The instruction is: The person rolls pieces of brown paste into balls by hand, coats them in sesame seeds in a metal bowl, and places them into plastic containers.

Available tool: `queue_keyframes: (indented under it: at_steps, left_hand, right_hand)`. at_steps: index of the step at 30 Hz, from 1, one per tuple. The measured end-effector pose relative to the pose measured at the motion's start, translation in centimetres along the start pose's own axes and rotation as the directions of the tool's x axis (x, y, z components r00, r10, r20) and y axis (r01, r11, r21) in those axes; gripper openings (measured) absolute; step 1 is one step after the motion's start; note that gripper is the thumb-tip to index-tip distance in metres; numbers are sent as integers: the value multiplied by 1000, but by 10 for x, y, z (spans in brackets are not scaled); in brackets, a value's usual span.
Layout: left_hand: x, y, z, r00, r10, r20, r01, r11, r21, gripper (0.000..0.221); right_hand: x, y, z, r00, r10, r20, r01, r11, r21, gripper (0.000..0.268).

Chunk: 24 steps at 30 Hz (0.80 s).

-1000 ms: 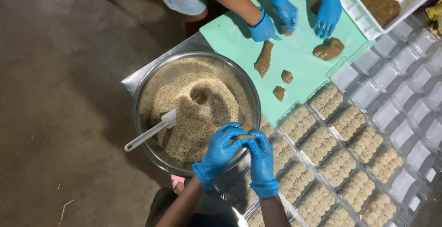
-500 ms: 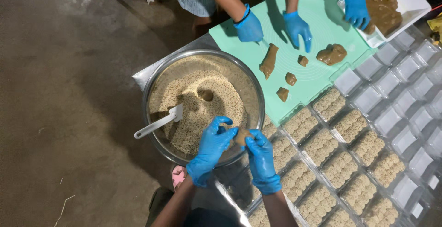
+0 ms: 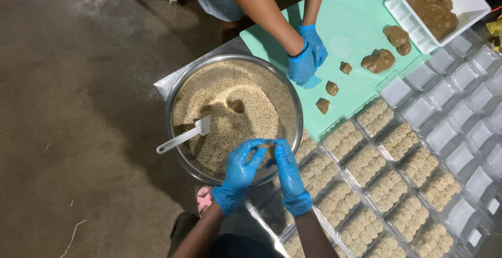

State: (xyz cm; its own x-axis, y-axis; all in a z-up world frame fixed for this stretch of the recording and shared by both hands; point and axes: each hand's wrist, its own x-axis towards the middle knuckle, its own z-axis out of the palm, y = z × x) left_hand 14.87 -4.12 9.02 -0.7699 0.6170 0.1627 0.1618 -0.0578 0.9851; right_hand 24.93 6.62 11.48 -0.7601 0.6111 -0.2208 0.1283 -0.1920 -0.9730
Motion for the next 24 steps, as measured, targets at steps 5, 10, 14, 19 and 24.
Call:
queue_keyframes:
  at_steps: [5,10,14,19,24]
  left_hand:
    - [1,-12,11,994,106,-11,-107,993,-53,13]
    - [-3,-58,15,971,-193,139,236,863,-447,11]
    - [-4,-59,23,947,-322,-6,289,856,-429,20]
    - [2,-19,16,913,-388,126,380,696,-609,26]
    - [-2,5,-6,986,-84,145,121,955,-270,31]
  right_hand:
    - [12,45,-10,1000,-1,27,-14,826,564,13]
    - [16,50,-20,994,5,110,-100,462,881,12]
    - [3,17,-6,998,34,-46,-10,894,449,29]
    - [0,24,10,887,-450,-108,397,859,-322,14]
    - [1,36,-10,974,-226,-2,224,966,128,13]
